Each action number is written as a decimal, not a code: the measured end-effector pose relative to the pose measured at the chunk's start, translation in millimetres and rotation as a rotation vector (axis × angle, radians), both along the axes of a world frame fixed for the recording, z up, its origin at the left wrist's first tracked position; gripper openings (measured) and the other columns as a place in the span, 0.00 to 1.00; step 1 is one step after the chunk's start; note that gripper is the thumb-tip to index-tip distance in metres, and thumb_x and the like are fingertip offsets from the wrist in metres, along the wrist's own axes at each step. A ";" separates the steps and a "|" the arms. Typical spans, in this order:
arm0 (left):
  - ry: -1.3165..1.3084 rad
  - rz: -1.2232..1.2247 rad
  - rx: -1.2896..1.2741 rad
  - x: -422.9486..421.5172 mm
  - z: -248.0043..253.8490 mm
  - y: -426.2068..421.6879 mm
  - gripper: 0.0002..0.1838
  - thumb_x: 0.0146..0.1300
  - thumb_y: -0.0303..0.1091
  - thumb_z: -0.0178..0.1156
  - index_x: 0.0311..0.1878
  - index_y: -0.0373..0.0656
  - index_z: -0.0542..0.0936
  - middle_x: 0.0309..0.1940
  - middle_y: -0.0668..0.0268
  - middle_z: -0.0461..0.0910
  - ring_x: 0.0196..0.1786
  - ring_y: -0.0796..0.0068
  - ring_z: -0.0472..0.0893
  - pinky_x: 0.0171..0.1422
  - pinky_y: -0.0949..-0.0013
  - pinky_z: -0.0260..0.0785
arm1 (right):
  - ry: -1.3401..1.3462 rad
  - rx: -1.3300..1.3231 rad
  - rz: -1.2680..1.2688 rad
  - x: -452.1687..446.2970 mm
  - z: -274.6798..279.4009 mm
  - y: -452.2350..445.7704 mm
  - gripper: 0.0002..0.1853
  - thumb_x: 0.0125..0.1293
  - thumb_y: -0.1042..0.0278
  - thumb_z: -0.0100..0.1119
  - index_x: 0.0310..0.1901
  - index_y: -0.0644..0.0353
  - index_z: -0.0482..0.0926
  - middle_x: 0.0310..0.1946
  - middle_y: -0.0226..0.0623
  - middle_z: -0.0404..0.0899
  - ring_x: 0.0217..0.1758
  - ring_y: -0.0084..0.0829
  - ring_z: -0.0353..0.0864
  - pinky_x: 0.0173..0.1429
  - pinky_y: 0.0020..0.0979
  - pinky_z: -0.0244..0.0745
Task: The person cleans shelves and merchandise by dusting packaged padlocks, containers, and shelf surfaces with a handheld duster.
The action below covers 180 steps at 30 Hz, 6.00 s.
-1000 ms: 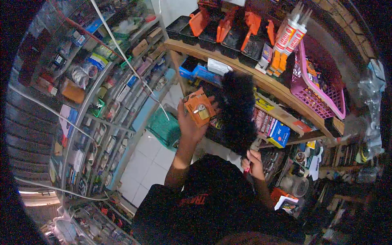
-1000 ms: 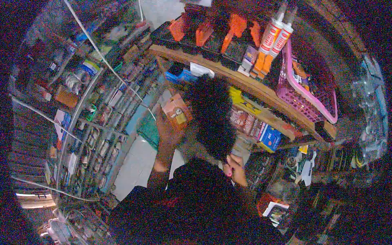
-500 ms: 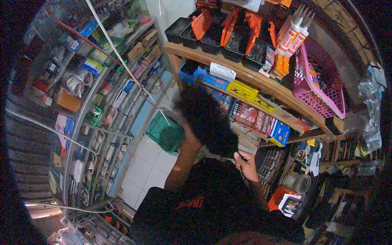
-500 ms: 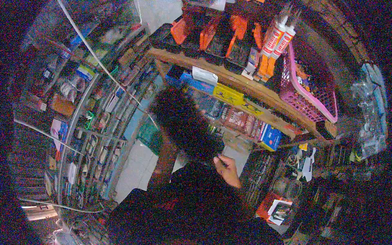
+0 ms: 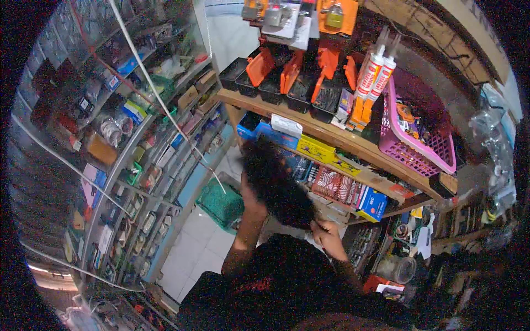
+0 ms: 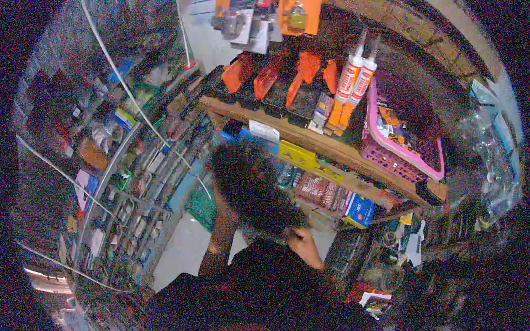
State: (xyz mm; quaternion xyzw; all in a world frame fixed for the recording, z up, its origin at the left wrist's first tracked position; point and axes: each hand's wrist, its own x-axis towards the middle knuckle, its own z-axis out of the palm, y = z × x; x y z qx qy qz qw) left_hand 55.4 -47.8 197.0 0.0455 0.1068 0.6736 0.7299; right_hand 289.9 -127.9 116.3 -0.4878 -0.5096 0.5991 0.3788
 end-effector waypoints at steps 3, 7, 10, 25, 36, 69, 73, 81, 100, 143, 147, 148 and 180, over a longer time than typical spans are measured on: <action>-0.023 -0.027 -0.079 13.8 7.8 -12.1 0.25 0.72 0.47 0.39 0.66 0.43 0.65 0.56 0.59 0.74 0.57 0.58 0.75 0.65 0.54 0.66 | 0.016 -0.087 0.111 18.5 5.6 0.3 0.11 0.69 0.70 0.55 0.29 0.62 0.79 0.15 0.22 0.66 0.15 0.14 0.59 0.20 0.24 0.52; 0.796 0.277 0.013 29.5 -9.3 -17.6 0.27 0.72 0.52 0.40 0.63 0.42 0.69 0.56 0.59 0.75 0.57 0.59 0.75 0.65 0.54 0.67 | -0.177 0.376 0.008 31.0 -0.9 -3.7 0.09 0.67 0.67 0.59 0.37 0.65 0.82 0.19 0.27 0.75 0.20 0.20 0.69 0.27 0.26 0.65; 0.412 0.138 -0.056 38.1 -21.2 -10.0 0.27 0.72 0.52 0.39 0.63 0.42 0.69 0.57 0.59 0.74 0.59 0.59 0.74 0.65 0.54 0.66 | -0.231 0.570 0.028 51.2 -24.0 -1.0 0.13 0.65 0.62 0.62 0.42 0.64 0.83 0.26 0.35 0.81 0.29 0.25 0.77 0.38 0.30 0.72; 0.029 0.030 0.014 104.3 -93.3 -18.8 0.33 0.69 0.59 0.35 0.69 0.47 0.62 0.68 0.58 0.64 0.69 0.57 0.64 0.73 0.47 0.53 | -0.272 0.040 0.301 138.3 -16.3 -15.8 0.22 0.68 0.50 0.56 0.51 0.63 0.80 0.44 0.39 0.82 0.48 0.28 0.78 0.55 0.33 0.73; 0.405 -0.002 0.097 110.1 -114.4 -5.7 0.33 0.69 0.62 0.37 0.70 0.53 0.62 0.69 0.67 0.63 0.70 0.61 0.62 0.74 0.45 0.47 | -0.294 0.109 0.353 141.1 -19.0 -1.7 0.17 0.68 0.56 0.57 0.48 0.62 0.82 0.36 0.35 0.84 0.42 0.19 0.76 0.50 0.27 0.72; 0.127 -0.114 0.094 120.6 -85.8 0.0 0.34 0.68 0.59 0.41 0.70 0.46 0.60 0.69 0.55 0.61 0.68 0.45 0.63 0.73 0.41 0.50 | -0.149 0.255 0.317 155.4 -44.6 15.8 0.14 0.66 0.63 0.61 0.50 0.60 0.82 0.40 0.34 0.85 0.37 0.18 0.77 0.42 0.25 0.75; 0.098 -0.107 0.161 128.2 -61.2 -2.3 0.33 0.67 0.60 0.43 0.66 0.45 0.67 0.65 0.52 0.68 0.65 0.46 0.67 0.70 0.42 0.55 | -0.006 0.083 0.099 149.1 -66.8 10.2 0.15 0.66 0.62 0.62 0.50 0.60 0.82 0.37 0.35 0.85 0.37 0.18 0.77 0.42 0.24 0.75; 0.134 -0.144 0.174 116.6 -74.9 7.0 0.36 0.66 0.58 0.44 0.69 0.42 0.61 0.68 0.55 0.63 0.72 0.48 0.58 0.75 0.39 0.40 | 0.008 0.081 0.194 151.5 -56.2 8.7 0.15 0.65 0.65 0.62 0.51 0.61 0.81 0.40 0.32 0.85 0.37 0.17 0.76 0.43 0.24 0.74; 0.333 0.033 -0.029 99.9 -81.6 -15.9 0.34 0.68 0.59 0.41 0.69 0.46 0.64 0.68 0.55 0.63 0.71 0.46 0.59 0.73 0.40 0.48 | -0.121 0.131 0.334 138.1 -47.8 -0.4 0.15 0.64 0.63 0.64 0.48 0.62 0.83 0.29 0.31 0.83 0.30 0.17 0.78 0.39 0.26 0.75; 0.301 0.000 0.041 83.0 -103.9 -14.2 0.36 0.68 0.58 0.40 0.73 0.48 0.54 0.71 0.59 0.58 0.73 0.49 0.56 0.76 0.40 0.40 | 0.015 -0.048 0.316 119.7 -29.6 -9.1 0.13 0.64 0.62 0.63 0.41 0.66 0.83 0.24 0.32 0.80 0.28 0.18 0.75 0.34 0.26 0.71; 0.051 -0.087 0.143 85.5 -82.4 -22.7 0.36 0.68 0.58 0.41 0.73 0.49 0.54 0.69 0.57 0.61 0.73 0.50 0.56 0.76 0.41 0.41 | -0.031 -0.013 0.282 121.9 -34.8 -10.4 0.14 0.65 0.61 0.62 0.37 0.67 0.82 0.23 0.33 0.79 0.28 0.18 0.74 0.35 0.28 0.71; 0.009 -0.089 0.057 85.1 -79.6 -23.8 0.35 0.68 0.58 0.40 0.73 0.49 0.54 0.70 0.58 0.61 0.73 0.51 0.56 0.76 0.42 0.41 | -0.032 0.000 0.269 122.2 -35.2 -10.7 0.14 0.65 0.61 0.62 0.36 0.67 0.81 0.22 0.33 0.78 0.28 0.18 0.74 0.35 0.28 0.71; 0.191 0.073 0.021 71.1 -78.9 -55.0 0.36 0.68 0.58 0.40 0.71 0.44 0.58 0.69 0.54 0.61 0.72 0.48 0.59 0.75 0.43 0.42 | -0.073 0.341 0.213 96.2 -41.4 -41.9 0.12 0.64 0.62 0.64 0.42 0.62 0.84 0.25 0.27 0.80 0.28 0.19 0.74 0.34 0.26 0.70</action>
